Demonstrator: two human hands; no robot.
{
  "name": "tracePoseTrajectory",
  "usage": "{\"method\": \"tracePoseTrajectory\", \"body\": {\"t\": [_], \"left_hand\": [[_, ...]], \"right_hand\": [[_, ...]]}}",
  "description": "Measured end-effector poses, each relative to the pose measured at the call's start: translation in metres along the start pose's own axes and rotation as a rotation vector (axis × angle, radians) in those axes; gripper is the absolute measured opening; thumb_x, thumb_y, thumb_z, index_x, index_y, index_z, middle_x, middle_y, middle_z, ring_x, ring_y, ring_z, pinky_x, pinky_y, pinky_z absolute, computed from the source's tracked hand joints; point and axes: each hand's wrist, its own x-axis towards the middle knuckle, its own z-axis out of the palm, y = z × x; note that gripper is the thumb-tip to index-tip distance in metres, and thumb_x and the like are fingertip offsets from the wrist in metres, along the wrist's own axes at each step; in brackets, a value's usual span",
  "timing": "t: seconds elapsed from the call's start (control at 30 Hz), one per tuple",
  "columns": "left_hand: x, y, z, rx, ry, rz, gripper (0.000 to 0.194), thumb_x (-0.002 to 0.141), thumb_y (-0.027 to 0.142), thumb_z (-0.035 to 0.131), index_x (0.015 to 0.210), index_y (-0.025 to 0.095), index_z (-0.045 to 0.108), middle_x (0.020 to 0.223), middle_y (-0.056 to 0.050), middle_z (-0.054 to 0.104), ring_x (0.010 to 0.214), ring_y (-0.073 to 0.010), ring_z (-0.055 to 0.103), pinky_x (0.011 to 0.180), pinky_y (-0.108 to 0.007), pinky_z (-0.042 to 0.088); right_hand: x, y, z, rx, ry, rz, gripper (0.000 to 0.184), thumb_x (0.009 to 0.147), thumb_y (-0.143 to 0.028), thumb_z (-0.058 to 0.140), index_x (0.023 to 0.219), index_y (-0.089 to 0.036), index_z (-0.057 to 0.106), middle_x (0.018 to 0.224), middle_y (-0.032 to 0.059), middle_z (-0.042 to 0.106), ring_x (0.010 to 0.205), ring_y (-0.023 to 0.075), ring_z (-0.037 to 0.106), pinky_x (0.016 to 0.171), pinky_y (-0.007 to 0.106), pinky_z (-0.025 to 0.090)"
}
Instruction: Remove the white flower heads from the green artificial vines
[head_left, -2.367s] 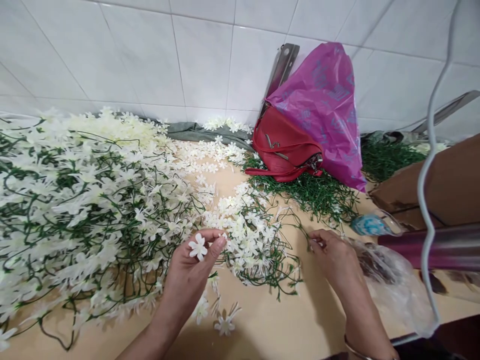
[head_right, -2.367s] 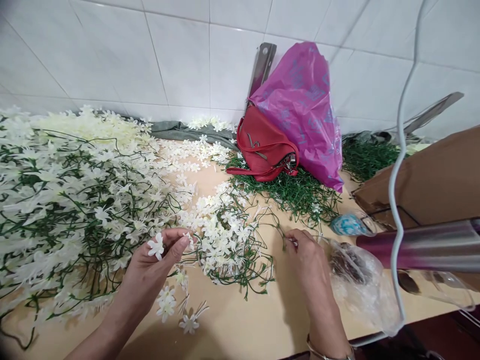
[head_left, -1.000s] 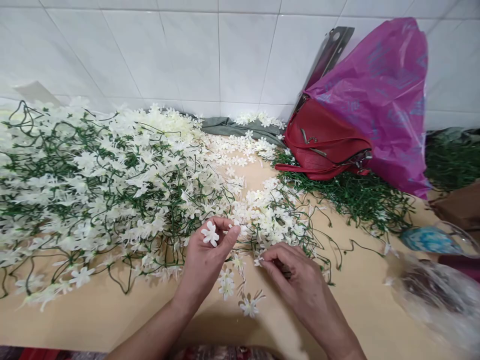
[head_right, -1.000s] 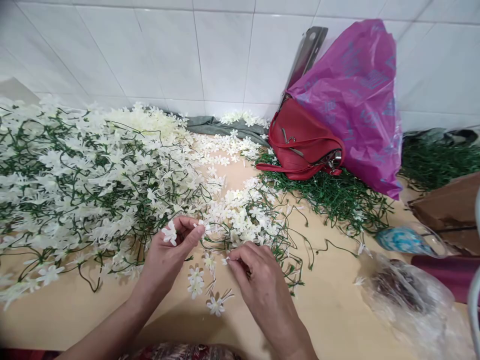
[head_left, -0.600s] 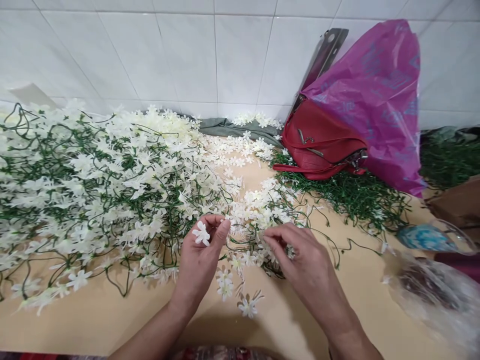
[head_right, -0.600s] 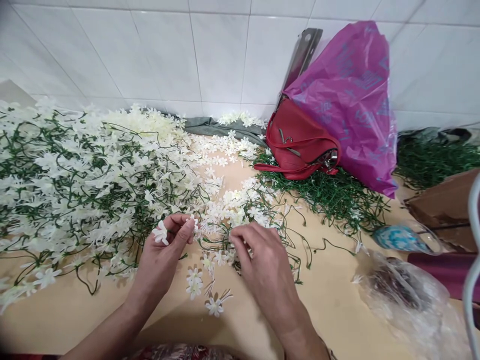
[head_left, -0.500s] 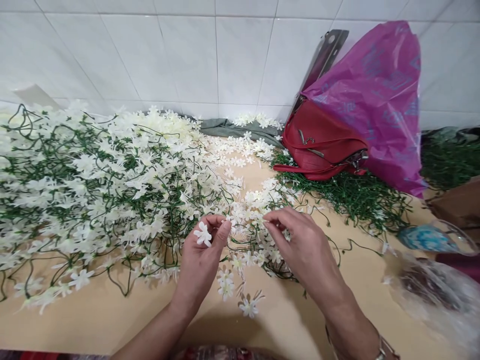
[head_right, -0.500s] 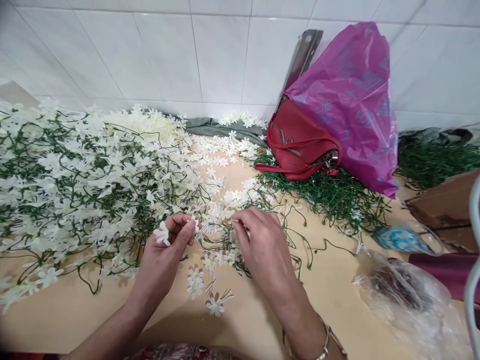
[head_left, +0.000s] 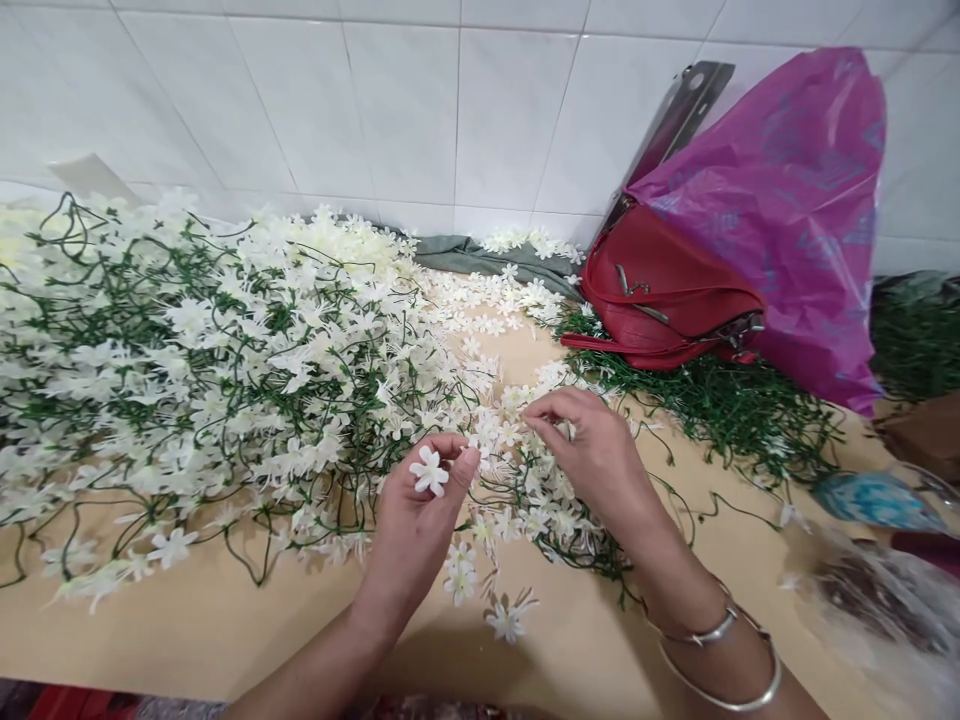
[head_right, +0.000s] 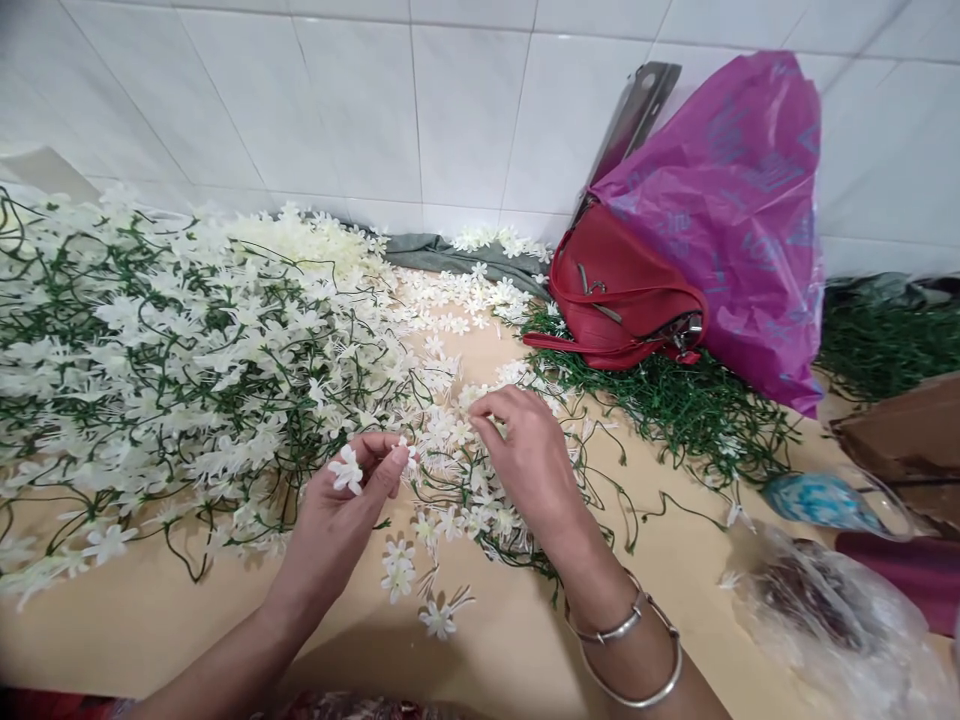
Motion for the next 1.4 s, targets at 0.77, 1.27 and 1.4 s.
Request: {"method": "tracePoseTrajectory", "body": {"t": [0.77, 1.27, 1.4], "left_hand": [[0.016, -0.005, 0.030, -0.131, -0.050, 0.030, 0.013, 0.086, 0.031, 0.077, 0.089, 0.019, 0.081, 0.090, -0.004, 0.081, 0.086, -0.0192, 0.072, 0.085, -0.029, 0.056], [0.015, -0.005, 0.031, 0.053, -0.089, 0.337, 0.012, 0.095, 0.023, 0.070, 0.100, 0.023, 0.080, 0.097, -0.003, 0.080, 0.089, -0.0184, 0.072, 0.084, -0.029, 0.054], [0.017, -0.005, 0.030, 0.106, -0.111, 0.397, 0.013, 0.096, 0.022, 0.068, 0.101, 0.023, 0.079, 0.097, -0.004, 0.080, 0.088, -0.0184, 0.072, 0.080, -0.029, 0.054]], "right_hand": [[-0.050, -0.036, 0.015, 0.428, 0.296, 0.284, 0.005, 0.090, -0.023, 0.073, 0.086, -0.024, 0.070, 0.081, -0.0018, 0.068, 0.077, 0.0154, 0.064, 0.074, 0.030, 0.052], [-0.049, -0.037, 0.023, 0.607, 0.399, 0.375, 0.016, 0.085, -0.025, 0.076, 0.090, -0.023, 0.061, 0.080, -0.0008, 0.068, 0.075, 0.0156, 0.066, 0.072, 0.028, 0.054], [-0.046, -0.034, 0.026, 0.798, 0.366, 0.446, 0.020, 0.086, -0.028, 0.076, 0.094, -0.023, 0.058, 0.079, -0.0021, 0.067, 0.072, 0.0137, 0.065, 0.069, 0.026, 0.054]]}}
